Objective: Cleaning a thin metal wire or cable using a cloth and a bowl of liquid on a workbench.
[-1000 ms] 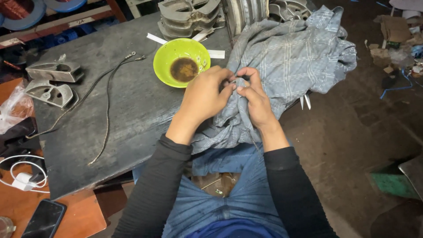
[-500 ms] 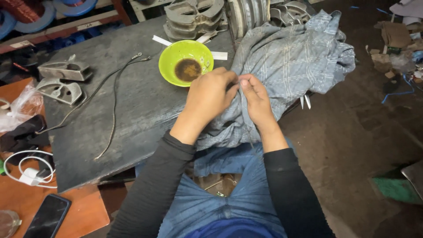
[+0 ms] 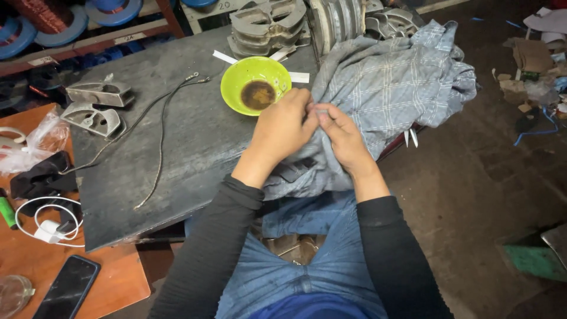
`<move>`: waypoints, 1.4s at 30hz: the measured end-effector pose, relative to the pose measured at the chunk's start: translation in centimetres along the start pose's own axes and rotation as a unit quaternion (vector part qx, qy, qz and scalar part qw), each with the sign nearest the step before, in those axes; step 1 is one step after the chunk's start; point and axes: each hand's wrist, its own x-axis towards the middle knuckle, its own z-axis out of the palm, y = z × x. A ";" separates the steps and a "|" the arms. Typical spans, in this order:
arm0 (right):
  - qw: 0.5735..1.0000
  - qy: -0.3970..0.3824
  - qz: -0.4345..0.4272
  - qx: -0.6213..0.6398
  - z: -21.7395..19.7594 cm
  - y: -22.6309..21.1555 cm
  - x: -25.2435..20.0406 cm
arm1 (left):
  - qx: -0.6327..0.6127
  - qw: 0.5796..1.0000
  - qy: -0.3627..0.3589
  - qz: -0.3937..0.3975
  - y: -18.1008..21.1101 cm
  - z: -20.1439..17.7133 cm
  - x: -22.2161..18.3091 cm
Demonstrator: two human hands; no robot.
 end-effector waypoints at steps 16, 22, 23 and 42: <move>0.999 -0.037 -0.020 -0.028 -0.1 -0.5 0.2 | 0.057 0.990 -0.115 -0.052 -0.9 0.1 1.8; 0.990 -0.020 -0.015 -0.135 0.4 0.0 0.1 | 0.032 0.994 -0.086 -0.067 -1.5 -0.6 1.2; 0.990 -0.026 -0.003 -0.141 0.6 -0.5 0.1 | 0.022 0.995 -0.075 -0.055 -1.7 -0.6 1.2; 0.994 -0.057 0.048 -0.085 -2.1 0.5 0.7 | 0.007 0.999 -0.033 0.042 -3.6 -0.9 1.3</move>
